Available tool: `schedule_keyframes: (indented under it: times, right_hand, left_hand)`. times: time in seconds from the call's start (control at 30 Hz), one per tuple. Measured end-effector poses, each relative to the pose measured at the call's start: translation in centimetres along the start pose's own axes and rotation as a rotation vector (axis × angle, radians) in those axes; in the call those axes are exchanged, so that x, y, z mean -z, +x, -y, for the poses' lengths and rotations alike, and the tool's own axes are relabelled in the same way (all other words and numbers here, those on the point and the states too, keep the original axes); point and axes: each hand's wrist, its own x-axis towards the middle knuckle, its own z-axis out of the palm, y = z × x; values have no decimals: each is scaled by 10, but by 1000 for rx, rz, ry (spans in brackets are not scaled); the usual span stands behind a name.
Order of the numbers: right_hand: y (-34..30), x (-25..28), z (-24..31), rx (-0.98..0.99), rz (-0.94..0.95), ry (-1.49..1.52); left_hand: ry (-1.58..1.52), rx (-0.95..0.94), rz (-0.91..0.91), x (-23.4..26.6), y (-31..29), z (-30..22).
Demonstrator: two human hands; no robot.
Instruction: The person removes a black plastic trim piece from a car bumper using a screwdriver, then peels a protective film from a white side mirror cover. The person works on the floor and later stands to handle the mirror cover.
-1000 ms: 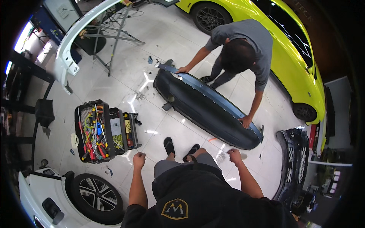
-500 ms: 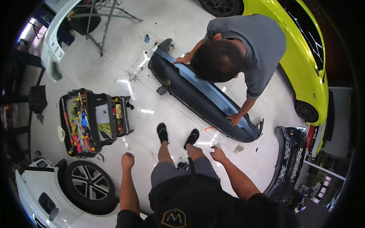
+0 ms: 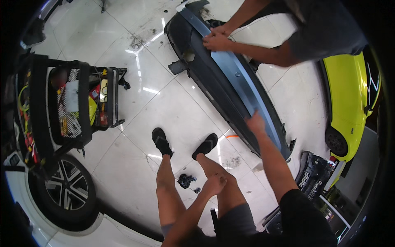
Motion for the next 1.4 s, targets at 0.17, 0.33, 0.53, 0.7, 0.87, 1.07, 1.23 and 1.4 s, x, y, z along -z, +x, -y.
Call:
schedule_keyframes:
  times: [0.17, 0.33, 0.53, 0.7, 0.87, 1.07, 1.23, 1.4]
  right_hand:
    - [81, 24, -47, -38, -259, 28]
    - [111, -3, -64, 91, 243, 259]
    - [105, -40, -56, 64, 113, 361]
    - [79, -52, -50, 282, -82, 656]
    - [43, -23, -66, 302, -212, 728]
    - [18, 16, -64, 320, -354, 691]
    - [-12, 66, -62, 320, -295, 710]
    - [-37, 107, -63, 401, -97, 967]
  left_hand:
    - [-125, 330, -88, 47, 76, 87]
    - [-217, 505, -262, 71, 127, 142]
    - [-315, 480, -208, 63, 196, 107]
    - [-333, 343, -208, 69, 250, 66]
    - [-633, 381, -307, 77, 271, 7]
    - [-874, 222, -174, 78, 291, -45]
    - [-1093, -3, -188, 60, 283, -123]
    - [-1148, -67, -437, 60, 270, -161]
